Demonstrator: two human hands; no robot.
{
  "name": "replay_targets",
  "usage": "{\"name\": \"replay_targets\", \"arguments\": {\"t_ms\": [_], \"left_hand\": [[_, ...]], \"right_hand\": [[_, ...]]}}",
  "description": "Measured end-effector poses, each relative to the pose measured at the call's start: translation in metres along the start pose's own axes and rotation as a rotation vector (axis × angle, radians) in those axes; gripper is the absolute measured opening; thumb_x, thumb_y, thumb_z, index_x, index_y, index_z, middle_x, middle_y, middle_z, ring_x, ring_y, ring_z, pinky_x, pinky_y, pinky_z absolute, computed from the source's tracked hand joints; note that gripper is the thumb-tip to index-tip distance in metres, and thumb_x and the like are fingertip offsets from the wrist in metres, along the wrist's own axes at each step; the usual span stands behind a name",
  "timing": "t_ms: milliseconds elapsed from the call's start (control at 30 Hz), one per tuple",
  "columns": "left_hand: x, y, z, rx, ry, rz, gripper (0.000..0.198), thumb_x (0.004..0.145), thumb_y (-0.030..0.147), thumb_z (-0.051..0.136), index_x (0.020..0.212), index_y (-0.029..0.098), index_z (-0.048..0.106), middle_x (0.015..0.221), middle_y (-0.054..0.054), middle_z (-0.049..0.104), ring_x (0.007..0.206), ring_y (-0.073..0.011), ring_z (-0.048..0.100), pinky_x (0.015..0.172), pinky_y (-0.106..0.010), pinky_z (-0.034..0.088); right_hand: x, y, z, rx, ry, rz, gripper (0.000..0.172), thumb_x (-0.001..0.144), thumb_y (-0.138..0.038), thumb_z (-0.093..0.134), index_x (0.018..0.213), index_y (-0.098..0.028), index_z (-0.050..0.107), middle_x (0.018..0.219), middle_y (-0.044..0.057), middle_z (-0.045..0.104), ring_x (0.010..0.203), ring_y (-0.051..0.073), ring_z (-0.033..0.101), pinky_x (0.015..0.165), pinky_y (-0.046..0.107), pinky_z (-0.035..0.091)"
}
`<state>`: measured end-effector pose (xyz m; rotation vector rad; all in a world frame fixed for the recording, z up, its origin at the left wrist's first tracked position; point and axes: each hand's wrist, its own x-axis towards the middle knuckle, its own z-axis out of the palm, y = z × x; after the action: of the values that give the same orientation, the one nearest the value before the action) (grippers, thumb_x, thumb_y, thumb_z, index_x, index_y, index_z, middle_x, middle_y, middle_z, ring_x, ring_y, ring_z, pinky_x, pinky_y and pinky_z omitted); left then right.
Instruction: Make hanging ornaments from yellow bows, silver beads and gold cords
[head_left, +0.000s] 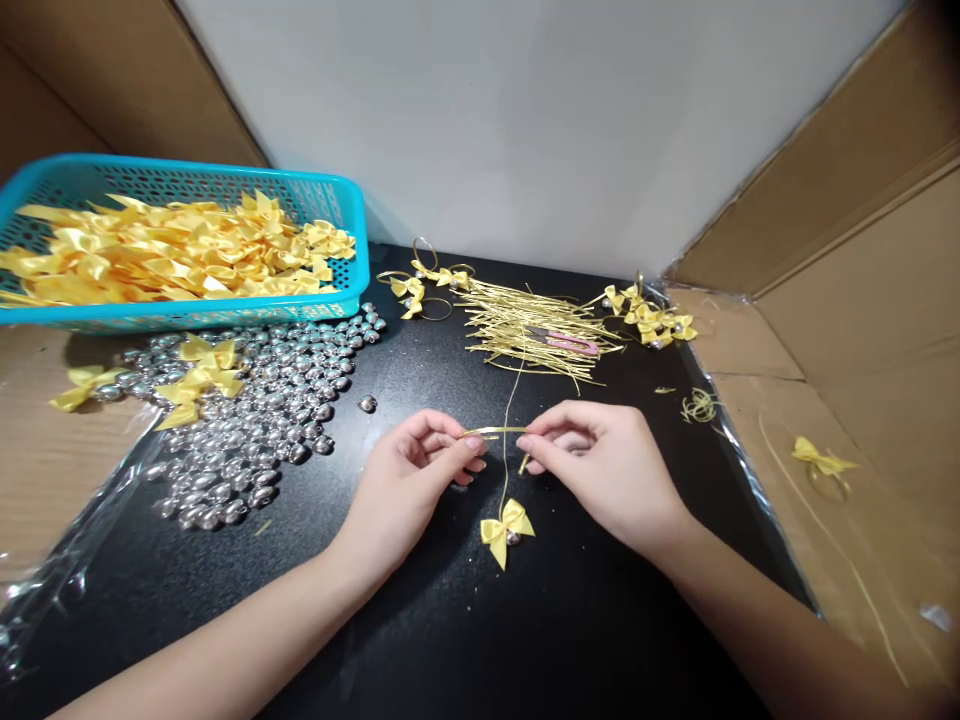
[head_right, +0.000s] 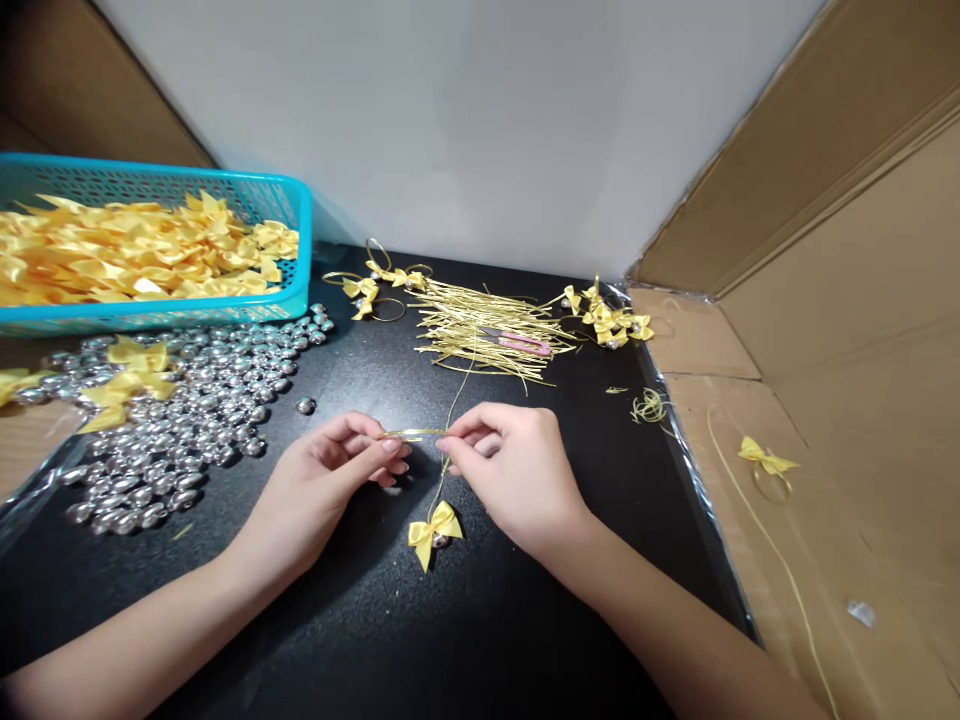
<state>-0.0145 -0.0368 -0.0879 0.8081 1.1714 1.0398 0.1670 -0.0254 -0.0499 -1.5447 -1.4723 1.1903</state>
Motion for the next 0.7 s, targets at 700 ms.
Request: {"name": "replay_targets", "arguments": {"t_ms": [700], "left_hand": [[-0.007, -0.004, 0.004, 0.165, -0.038, 0.237, 0.009, 0.080, 0.020, 0.070, 0.084, 0.019, 0.061, 0.076, 0.004, 0.068, 0.070, -0.0086, 0.062, 0.067, -0.017, 0.049]], "right_hand": [[-0.008, 0.018, 0.037, 0.902, 0.097, 0.274, 0.032, 0.048, -0.022, 0.093, 0.063, -0.016, 0.065, 0.065, -0.003, 0.069, 0.066, 0.007, 0.066, 0.067, 0.016, 0.055]]}}
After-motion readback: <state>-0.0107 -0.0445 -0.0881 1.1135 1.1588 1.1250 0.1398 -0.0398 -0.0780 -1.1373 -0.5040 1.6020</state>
